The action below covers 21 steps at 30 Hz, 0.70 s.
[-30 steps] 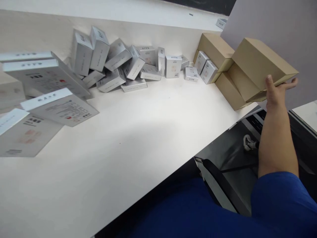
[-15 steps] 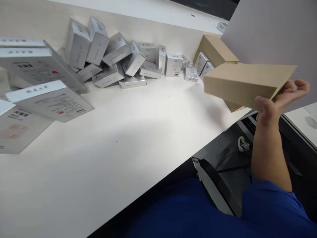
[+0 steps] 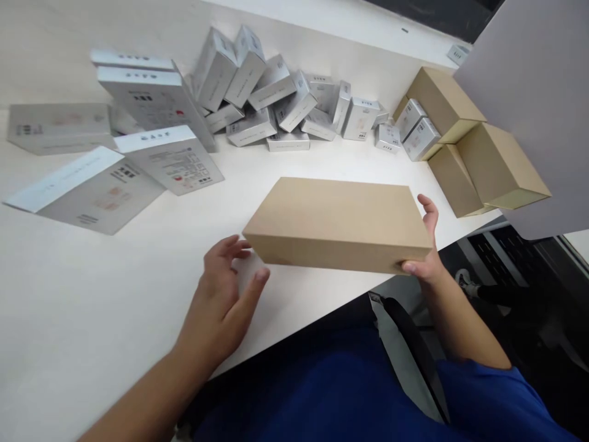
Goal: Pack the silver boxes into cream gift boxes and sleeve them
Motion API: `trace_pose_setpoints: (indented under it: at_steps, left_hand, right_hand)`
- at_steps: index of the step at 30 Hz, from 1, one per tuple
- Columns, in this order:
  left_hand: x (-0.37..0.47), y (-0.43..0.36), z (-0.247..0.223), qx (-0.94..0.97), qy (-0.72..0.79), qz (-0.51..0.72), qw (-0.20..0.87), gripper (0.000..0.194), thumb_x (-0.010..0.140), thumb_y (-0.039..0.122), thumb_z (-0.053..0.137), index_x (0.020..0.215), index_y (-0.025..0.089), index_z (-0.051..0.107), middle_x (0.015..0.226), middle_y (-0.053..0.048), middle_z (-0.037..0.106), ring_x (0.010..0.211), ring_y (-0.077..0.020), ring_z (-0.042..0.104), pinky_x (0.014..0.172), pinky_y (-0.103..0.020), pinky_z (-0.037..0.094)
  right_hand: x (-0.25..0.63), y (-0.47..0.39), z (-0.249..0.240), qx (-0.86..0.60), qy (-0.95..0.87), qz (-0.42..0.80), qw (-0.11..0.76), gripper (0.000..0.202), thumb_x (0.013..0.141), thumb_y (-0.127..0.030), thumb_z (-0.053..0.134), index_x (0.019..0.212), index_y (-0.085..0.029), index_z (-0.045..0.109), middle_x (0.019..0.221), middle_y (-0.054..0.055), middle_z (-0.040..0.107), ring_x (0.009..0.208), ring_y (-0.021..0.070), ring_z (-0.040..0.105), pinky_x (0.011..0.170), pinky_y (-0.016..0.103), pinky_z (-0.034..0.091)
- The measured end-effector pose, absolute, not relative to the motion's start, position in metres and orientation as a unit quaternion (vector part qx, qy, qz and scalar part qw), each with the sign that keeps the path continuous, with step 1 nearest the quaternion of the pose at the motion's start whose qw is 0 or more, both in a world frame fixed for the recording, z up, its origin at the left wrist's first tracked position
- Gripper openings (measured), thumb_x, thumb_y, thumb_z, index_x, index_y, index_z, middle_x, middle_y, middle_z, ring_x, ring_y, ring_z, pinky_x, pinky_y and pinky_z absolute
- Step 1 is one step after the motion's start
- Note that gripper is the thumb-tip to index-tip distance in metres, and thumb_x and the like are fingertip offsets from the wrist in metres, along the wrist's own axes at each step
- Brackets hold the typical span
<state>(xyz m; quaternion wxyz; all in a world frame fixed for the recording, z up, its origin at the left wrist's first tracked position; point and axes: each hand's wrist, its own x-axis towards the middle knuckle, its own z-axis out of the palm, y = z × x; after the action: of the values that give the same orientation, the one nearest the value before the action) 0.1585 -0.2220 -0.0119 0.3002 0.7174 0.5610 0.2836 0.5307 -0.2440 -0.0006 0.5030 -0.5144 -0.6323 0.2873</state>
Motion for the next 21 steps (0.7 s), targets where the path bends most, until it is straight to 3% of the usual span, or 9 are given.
trace_pose_setpoints:
  at_steps: [3, 5, 9, 14, 17, 21]
  left_hand:
    - [0.165, -0.216, -0.015, 0.722, 0.559, 0.272, 0.304, 0.047, 0.107, 0.063, 0.036, 0.107, 0.022, 0.057, 0.103, -0.01, 0.072, 0.094, -0.0302, 0.068, 0.082, -0.047, 0.055]
    - [0.17, -0.214, -0.012, 0.723, 0.565, 0.26, 0.302, 0.04, 0.107, 0.058, 0.037, 0.095, 0.024, 0.054, 0.092, -0.007, 0.071, 0.086, -0.0283, 0.066, 0.076, -0.044, 0.051]
    - [0.173, -0.212, -0.002, 0.695, 0.601, 0.238, 0.315, 0.037, 0.105, 0.055, 0.04, 0.09, 0.025, 0.053, 0.086, -0.005, 0.07, 0.081, -0.0262, 0.065, 0.072, -0.039, 0.047]
    - [0.171, -0.211, 0.003, 0.694, 0.6, 0.247, 0.311, 0.042, 0.103, 0.06, 0.041, 0.092, 0.024, 0.059, 0.088, -0.005, 0.073, 0.082, -0.026, 0.065, 0.071, -0.037, 0.048]
    - [0.17, -0.212, 0.002, 0.682, 0.603, 0.259, 0.323, 0.043, 0.102, 0.061, 0.043, 0.092, 0.024, 0.061, 0.087, -0.004, 0.074, 0.081, -0.0248, 0.066, 0.071, -0.035, 0.05]
    - [0.165, -0.218, -0.006, 0.635, 0.616, 0.299, 0.358, 0.04, 0.099, 0.059, 0.054, 0.104, 0.022, 0.067, 0.101, -0.006, 0.08, 0.094, -0.0265, 0.07, 0.083, -0.038, 0.056]
  right_hand:
    - [0.524, -0.253, -0.019, -0.509, -0.638, 0.286, 0.502, 0.138, 0.052, -0.092, 0.087, 0.158, -0.042, 0.013, 0.157, 0.014, 0.041, 0.151, 0.0437, 0.049, 0.123, 0.071, 0.049]
    - [0.519, -0.258, -0.03, -0.505, -0.642, 0.275, 0.507, 0.145, 0.046, -0.089, 0.091, 0.159, -0.044, 0.012, 0.158, 0.013, 0.039, 0.151, 0.0447, 0.047, 0.124, 0.072, 0.047]
    - [0.512, -0.262, -0.045, -0.493, -0.635, 0.258, 0.536, 0.138, 0.053, -0.09, 0.087, 0.159, -0.046, 0.012, 0.157, 0.013, 0.036, 0.149, 0.0444, 0.045, 0.126, 0.075, 0.042]
    - [0.513, -0.262, -0.053, -0.516, -0.635, 0.239, 0.522, 0.153, 0.037, -0.093, 0.091, 0.158, -0.047, 0.011, 0.158, 0.012, 0.036, 0.146, 0.0461, 0.047, 0.121, 0.074, 0.047]
    - [0.514, -0.261, -0.053, -0.514, -0.641, 0.238, 0.518, 0.157, 0.034, -0.091, 0.094, 0.159, -0.047, 0.01, 0.156, 0.012, 0.039, 0.146, 0.0459, 0.049, 0.121, 0.073, 0.048]
    - [0.514, -0.257, -0.051, -0.481, -0.65, 0.281, 0.518, 0.147, 0.053, -0.089, 0.091, 0.165, -0.046, 0.005, 0.155, 0.013, 0.044, 0.145, 0.043, 0.053, 0.12, 0.071, 0.051]
